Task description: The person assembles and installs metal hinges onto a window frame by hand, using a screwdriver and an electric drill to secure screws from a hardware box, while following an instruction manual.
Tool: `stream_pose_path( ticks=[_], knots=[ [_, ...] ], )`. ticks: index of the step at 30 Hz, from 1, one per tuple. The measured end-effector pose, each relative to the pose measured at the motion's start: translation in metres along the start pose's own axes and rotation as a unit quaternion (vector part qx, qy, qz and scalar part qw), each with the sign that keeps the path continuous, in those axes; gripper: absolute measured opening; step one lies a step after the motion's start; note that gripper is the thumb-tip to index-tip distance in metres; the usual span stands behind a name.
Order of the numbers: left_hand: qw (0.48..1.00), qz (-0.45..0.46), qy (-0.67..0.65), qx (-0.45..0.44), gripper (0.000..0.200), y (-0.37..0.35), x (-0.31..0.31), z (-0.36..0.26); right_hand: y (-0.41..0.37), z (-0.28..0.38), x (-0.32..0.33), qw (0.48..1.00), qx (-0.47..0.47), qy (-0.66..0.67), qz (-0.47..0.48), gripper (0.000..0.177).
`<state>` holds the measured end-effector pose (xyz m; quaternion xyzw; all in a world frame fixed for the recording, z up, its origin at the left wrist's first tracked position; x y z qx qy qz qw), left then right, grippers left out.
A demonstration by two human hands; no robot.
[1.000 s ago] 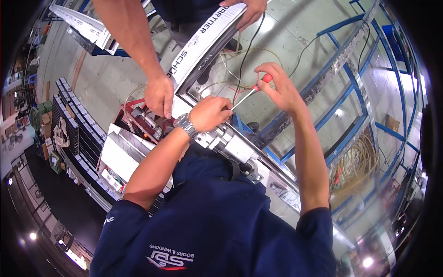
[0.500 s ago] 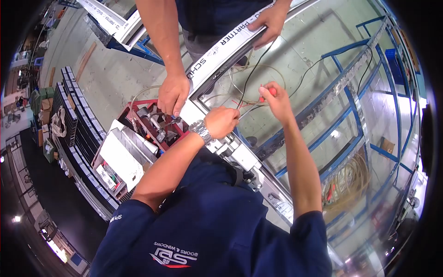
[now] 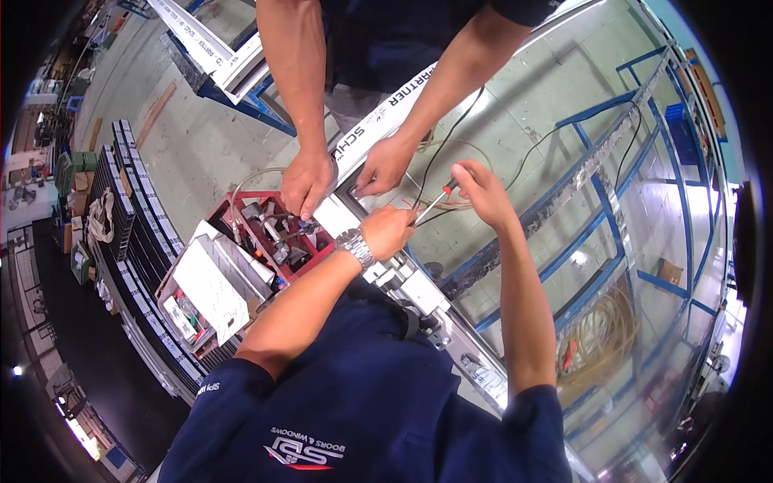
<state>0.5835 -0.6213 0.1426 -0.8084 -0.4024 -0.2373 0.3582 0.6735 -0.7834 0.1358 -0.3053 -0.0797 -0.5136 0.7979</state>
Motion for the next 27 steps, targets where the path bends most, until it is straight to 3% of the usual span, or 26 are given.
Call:
stream_pose_path(
  ticks=[2, 3, 5, 6, 7, 8, 9, 10, 12, 14, 15, 18, 20, 21, 22, 24, 26, 27],
  knots=[
    [1.0, 0.009, 0.012, 0.015, 0.023, -0.002, -0.003, 0.004, -0.002, -0.024, 0.001, 0.992, 0.022, 0.123, 0.004, 0.05],
    [1.0, 0.003, 0.024, -0.001, 0.023, -0.001, -0.005, 0.003, 0.005, -0.036, -0.011, 0.993, 0.037, 0.103, 0.043, 0.045],
    [1.0, 0.005, 0.004, 0.005, 0.026, -0.001, -0.014, 0.011, 0.004, -0.028, -0.006, 0.996, 0.071, -0.043, 0.037, 0.036],
    [0.997, 0.065, 0.0, 0.037, 0.028, 0.003, -0.017, 0.009, 0.005, -0.024, -0.002, 0.989, 0.087, -0.115, 0.031, 0.033],
    [0.998, 0.062, -0.005, 0.03, 0.03, 0.003, -0.017, 0.011, 0.014, -0.02, -0.02, 0.913, 0.149, -0.379, 0.009, 0.031],
    [0.999, -0.007, 0.008, -0.038, 0.03, 0.002, -0.009, 0.001, 0.002, -0.006, -0.002, 0.954, 0.058, -0.293, -0.04, 0.032],
    [0.999, -0.007, 0.02, -0.024, 0.034, 0.001, 0.002, -0.014, 0.001, -0.001, 0.008, 0.964, -0.062, -0.24, -0.092, 0.035],
    [0.999, 0.022, 0.026, 0.006, 0.032, 0.004, 0.004, -0.021, -0.018, 0.025, 0.026, 0.973, -0.082, -0.203, -0.078, 0.037],
    [0.997, -0.031, 0.06, -0.029, 0.025, 0.01, -0.009, 0.003, -0.015, 0.017, 0.019, 0.977, -0.038, -0.173, -0.117, 0.036],
    [1.0, -0.008, 0.019, -0.01, 0.019, 0.011, -0.008, 0.003, -0.031, 0.004, 0.018, 0.985, -0.018, 0.151, -0.081, 0.039],
    [1.0, 0.002, -0.003, 0.005, 0.016, 0.012, -0.005, 0.002, -0.035, 0.0, 0.012, 0.95, -0.001, 0.308, -0.053, 0.042],
    [1.0, -0.015, -0.017, 0.005, 0.014, 0.006, 0.011, -0.014, -0.014, -0.035, -0.033, 0.876, 0.094, 0.467, -0.073, 0.05],
    [0.999, 0.014, -0.038, 0.021, 0.02, 0.01, 0.007, -0.015, -0.004, -0.038, -0.042, 0.853, 0.104, 0.499, -0.111, 0.042],
    [0.997, -0.007, -0.07, -0.037, 0.027, 0.013, -0.002, -0.01, 0.017, -0.058, -0.052, 0.869, 0.156, 0.445, -0.149, 0.042],
    [0.997, 0.065, -0.041, 0.012, 0.026, 0.005, 0.006, -0.034, 0.022, -0.051, -0.066, 0.856, 0.143, 0.481, -0.123, 0.043],
    [0.996, 0.041, 0.08, -0.016, 0.02, 0.005, -0.011, -0.018, 0.024, -0.038, -0.07, 0.825, 0.115, 0.547, -0.08, 0.048],
    [0.999, 0.007, 0.051, 0.009, 0.016, 0.0, -0.006, -0.021, 0.016, -0.032, -0.066, 0.803, 0.062, 0.587, -0.083, 0.05],
    [0.998, -0.014, 0.064, 0.019, 0.015, 0.001, -0.01, -0.015, 0.009, -0.03, -0.061, 0.831, 0.044, 0.545, -0.102, 0.046]
  ],
)
Point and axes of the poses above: each hand's wrist, its own y-axis towards the middle knuckle, its own x-axis out of the back of the hand, z = x × y, the point moved 9 cm from there along y, towards the middle knuckle, and after that the axes turned 2 degrees about z, right-handed, at the moved point
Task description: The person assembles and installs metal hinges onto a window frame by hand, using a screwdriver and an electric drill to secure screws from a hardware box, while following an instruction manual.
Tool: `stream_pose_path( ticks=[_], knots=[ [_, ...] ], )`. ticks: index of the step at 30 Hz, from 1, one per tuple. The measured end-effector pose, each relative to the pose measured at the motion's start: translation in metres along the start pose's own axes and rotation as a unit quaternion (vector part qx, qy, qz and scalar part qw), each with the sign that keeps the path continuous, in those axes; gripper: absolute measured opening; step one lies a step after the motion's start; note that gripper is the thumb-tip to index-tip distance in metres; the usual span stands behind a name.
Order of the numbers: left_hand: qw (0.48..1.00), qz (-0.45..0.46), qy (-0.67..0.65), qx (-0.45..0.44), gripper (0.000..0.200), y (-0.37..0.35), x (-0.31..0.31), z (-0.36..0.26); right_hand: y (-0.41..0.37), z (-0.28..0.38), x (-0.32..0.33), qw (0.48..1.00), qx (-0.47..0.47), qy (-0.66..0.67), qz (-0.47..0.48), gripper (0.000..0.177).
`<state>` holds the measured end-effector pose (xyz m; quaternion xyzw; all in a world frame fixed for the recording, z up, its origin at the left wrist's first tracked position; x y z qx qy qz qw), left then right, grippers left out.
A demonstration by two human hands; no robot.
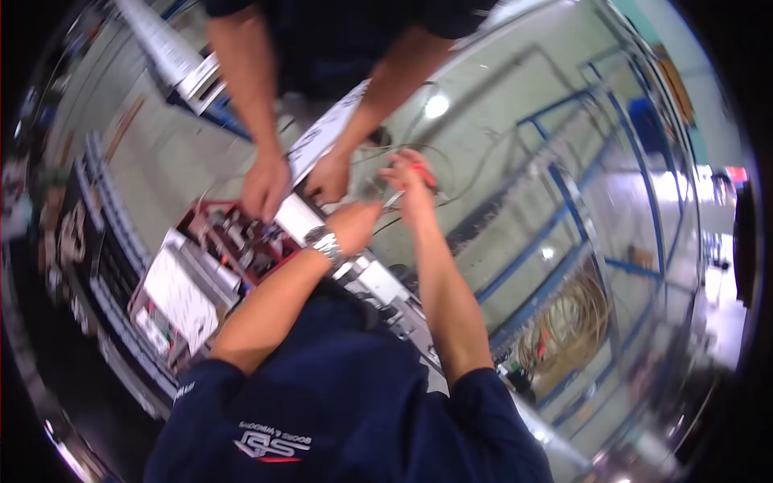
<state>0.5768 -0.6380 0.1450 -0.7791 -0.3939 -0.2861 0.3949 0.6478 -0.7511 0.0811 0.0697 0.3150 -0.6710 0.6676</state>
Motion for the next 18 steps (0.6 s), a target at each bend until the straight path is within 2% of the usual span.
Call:
stream_pose_path(
  ticks=[1, 5, 6, 9, 10, 18],
  knots=[
    [0.999, -0.03, -0.007, -0.018, 0.017, 0.0, 0.004, -0.003, 0.001, 0.001, 0.003, 0.999, -0.009, -0.019, -0.024, 0.045],
    [1.0, -0.027, 0.003, 0.004, 0.018, -0.003, 0.011, -0.011, -0.007, 0.002, 0.01, 0.991, -0.061, -0.07, -0.093, 0.047],
    [0.999, -0.034, 0.001, -0.009, 0.017, -0.002, 0.011, -0.011, -0.007, 0.006, 0.01, 0.991, -0.047, -0.099, -0.08, 0.052],
    [0.999, -0.031, -0.006, -0.021, 0.017, 0.0, 0.007, -0.01, -0.019, 0.036, -0.006, 0.995, 0.081, 0.033, -0.051, 0.059],
    [0.999, -0.027, -0.007, -0.018, 0.017, -0.001, 0.008, -0.01, -0.018, 0.037, -0.009, 0.995, 0.084, 0.055, -0.028, 0.064],
    [0.999, -0.04, -0.021, 0.008, 0.018, -0.006, 0.003, -0.008, -0.017, 0.039, 0.004, 0.978, 0.065, -0.161, -0.114, 0.046]
  ],
)
Point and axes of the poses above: each hand's wrist, its own y-axis towards the middle knuckle, its own x-axis out of the back of the hand, z = x × y, the point moved 9 cm from there along y, towards the middle knuckle, and after that the axes turned 2 degrees about z, right-handed, at the moved point
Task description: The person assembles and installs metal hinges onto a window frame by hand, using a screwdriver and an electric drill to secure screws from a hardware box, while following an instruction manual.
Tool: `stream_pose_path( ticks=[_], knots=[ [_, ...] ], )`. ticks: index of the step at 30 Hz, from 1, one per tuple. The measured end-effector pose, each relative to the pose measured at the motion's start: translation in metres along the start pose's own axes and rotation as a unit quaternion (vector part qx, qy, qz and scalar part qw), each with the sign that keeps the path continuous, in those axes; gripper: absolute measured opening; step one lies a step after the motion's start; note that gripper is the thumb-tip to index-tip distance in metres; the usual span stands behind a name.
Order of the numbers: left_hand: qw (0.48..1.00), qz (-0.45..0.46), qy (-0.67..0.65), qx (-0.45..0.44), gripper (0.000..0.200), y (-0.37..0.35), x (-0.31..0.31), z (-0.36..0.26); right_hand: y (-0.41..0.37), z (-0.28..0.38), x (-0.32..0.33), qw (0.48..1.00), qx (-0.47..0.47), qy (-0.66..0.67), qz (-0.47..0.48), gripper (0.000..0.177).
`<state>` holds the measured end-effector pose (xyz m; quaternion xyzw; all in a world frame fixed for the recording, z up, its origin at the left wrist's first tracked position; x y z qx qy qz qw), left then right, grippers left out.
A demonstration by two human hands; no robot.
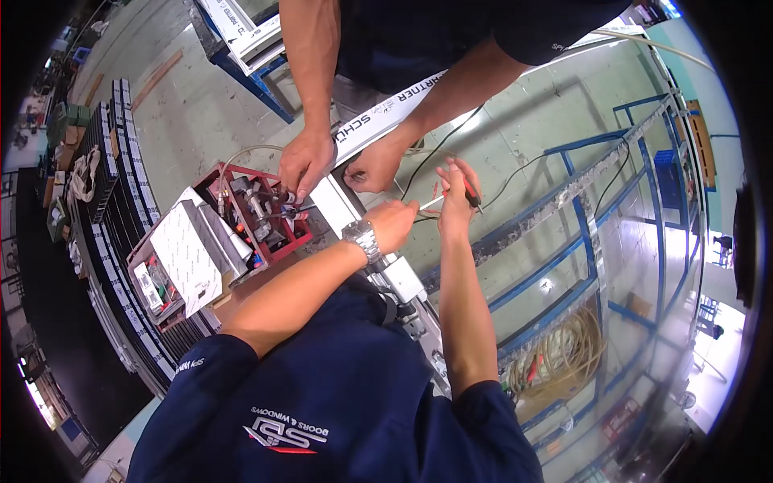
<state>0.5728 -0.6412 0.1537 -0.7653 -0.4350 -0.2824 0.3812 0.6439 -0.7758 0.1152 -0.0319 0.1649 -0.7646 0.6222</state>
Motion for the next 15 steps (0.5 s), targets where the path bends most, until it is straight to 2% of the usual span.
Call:
stream_pose_path(
  ticks=[4, 7, 8, 11, 12, 15],
  knots=[
    [0.993, -0.067, 0.07, 0.066, 0.028, -0.008, 0.001, 0.011, -0.005, -0.001, 0.01, 0.998, -0.009, -0.038, -0.047, 0.04],
    [0.989, 0.077, 0.09, 0.084, 0.031, -0.011, 0.012, 0.01, -0.003, -0.018, 0.02, 0.998, -0.032, -0.011, -0.043, 0.042],
    [0.98, 0.147, 0.069, 0.112, 0.04, -0.012, 0.015, 0.014, -0.001, -0.025, 0.024, 0.999, -0.035, 0.001, -0.04, 0.043],
    [0.983, 0.114, 0.071, 0.126, 0.051, -0.002, 0.008, 0.041, -0.002, -0.033, 0.028, 0.998, -0.035, 0.03, -0.032, 0.044],
    [0.982, 0.136, 0.043, 0.125, 0.063, 0.004, 0.0, 0.05, -0.002, -0.031, 0.027, 0.999, -0.029, 0.035, -0.03, 0.044],
    [0.972, 0.209, 0.043, 0.098, 0.069, 0.008, 0.003, 0.049, -0.002, -0.028, 0.025, 0.999, -0.02, 0.045, -0.016, 0.045]
  ],
)
Point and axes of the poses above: each hand's wrist, its own y-axis towards the middle knuckle, its own x-axis out of the back of the hand, z = x × y, the point moved 9 cm from there along y, towards the middle knuckle, and after that the axes turned 2 degrees about z, right-handed, at the moved point
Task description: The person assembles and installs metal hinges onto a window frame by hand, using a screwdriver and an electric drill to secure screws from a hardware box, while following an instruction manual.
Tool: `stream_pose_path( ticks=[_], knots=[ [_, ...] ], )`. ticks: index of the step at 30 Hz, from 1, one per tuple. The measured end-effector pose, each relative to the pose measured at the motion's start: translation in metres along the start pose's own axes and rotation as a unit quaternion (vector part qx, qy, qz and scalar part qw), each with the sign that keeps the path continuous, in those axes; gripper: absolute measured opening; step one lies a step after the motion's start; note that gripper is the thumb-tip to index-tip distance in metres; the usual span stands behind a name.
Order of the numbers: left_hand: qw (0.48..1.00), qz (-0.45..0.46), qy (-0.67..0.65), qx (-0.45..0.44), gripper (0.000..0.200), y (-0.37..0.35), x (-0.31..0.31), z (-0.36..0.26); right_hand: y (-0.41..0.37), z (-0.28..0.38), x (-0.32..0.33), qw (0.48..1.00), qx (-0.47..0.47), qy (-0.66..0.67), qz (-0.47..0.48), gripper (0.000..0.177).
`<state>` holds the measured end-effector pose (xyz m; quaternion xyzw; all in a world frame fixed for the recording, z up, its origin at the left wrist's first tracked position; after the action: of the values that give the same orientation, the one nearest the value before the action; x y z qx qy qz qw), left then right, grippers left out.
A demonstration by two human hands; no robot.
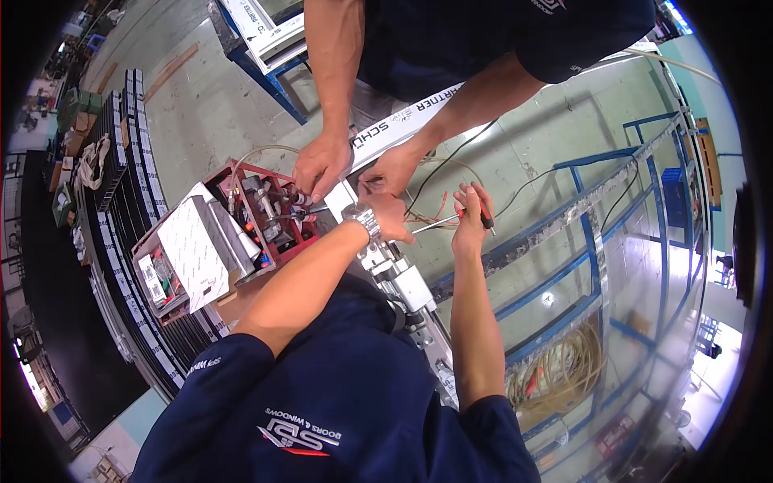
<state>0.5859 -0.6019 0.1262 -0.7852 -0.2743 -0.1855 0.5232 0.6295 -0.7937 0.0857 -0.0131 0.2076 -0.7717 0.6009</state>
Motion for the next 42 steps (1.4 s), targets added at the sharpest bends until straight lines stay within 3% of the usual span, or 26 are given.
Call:
stream_pose_path(
  ticks=[1, 4, 7, 11, 19, 25, 29, 32, 33, 36, 42],
  knots=[
    [1.0, -0.001, 0.003, 0.004, 0.076, 0.002, 0.0, 0.002, 0.0, 0.001, -0.001, 1.0, 0.001, 0.002, 0.007, 0.046],
    [0.996, -0.053, 0.065, -0.003, 0.067, -0.002, 0.004, -0.007, -0.001, 0.013, -0.009, 0.999, 0.022, -0.013, 0.043, 0.046],
    [0.98, -0.182, 0.025, -0.077, 0.044, -0.021, 0.017, -0.037, -0.005, 0.034, -0.021, 0.992, 0.078, -0.039, 0.087, 0.047],
    [0.956, -0.276, 0.026, -0.095, 0.013, -0.027, 0.022, -0.056, -0.002, 0.032, -0.023, 0.992, 0.079, -0.058, 0.081, 0.04],
    [0.961, -0.264, 0.012, -0.087, 0.016, -0.026, 0.01, -0.045, 0.006, 0.023, -0.024, 0.987, 0.021, -0.153, 0.048, 0.038],
    [0.968, -0.228, 0.017, -0.1, 0.02, -0.027, 0.011, -0.049, -0.006, 0.038, -0.024, 0.992, 0.108, 0.041, 0.045, 0.035],
    [0.974, -0.215, -0.029, -0.065, 0.02, -0.027, 0.004, -0.041, 0.004, 0.022, -0.017, 0.993, 0.077, 0.022, 0.081, 0.029],
    [0.984, -0.164, 0.063, -0.03, 0.033, -0.043, 0.012, -0.036, 0.003, 0.016, -0.008, 0.995, 0.036, -0.058, 0.076, 0.028],
    [0.991, -0.129, 0.031, -0.004, 0.051, -0.033, 0.007, -0.023, 0.002, 0.013, -0.004, 0.996, 0.032, -0.057, 0.065, 0.028],
    [0.995, -0.062, 0.073, 0.016, 0.056, -0.03, 0.013, -0.005, 0.003, 0.016, -0.005, 0.997, 0.035, -0.049, 0.051, 0.029],
    [0.997, -0.063, 0.035, -0.021, 0.061, -0.016, 0.009, 0.001, 0.004, 0.023, -0.01, 0.993, 0.053, -0.08, 0.075, 0.031]
  ],
)
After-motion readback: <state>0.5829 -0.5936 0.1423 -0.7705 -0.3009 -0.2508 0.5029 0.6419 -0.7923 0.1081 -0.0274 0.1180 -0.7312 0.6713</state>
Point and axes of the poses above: each hand's wrist, its own y-axis towards the middle knuckle, its own x-axis out of the back of the hand, z = x × y, the point moved 9 cm from there along y, towards the middle knuckle, and after that the axes turned 2 degrees about z, right-handed, at the moved point
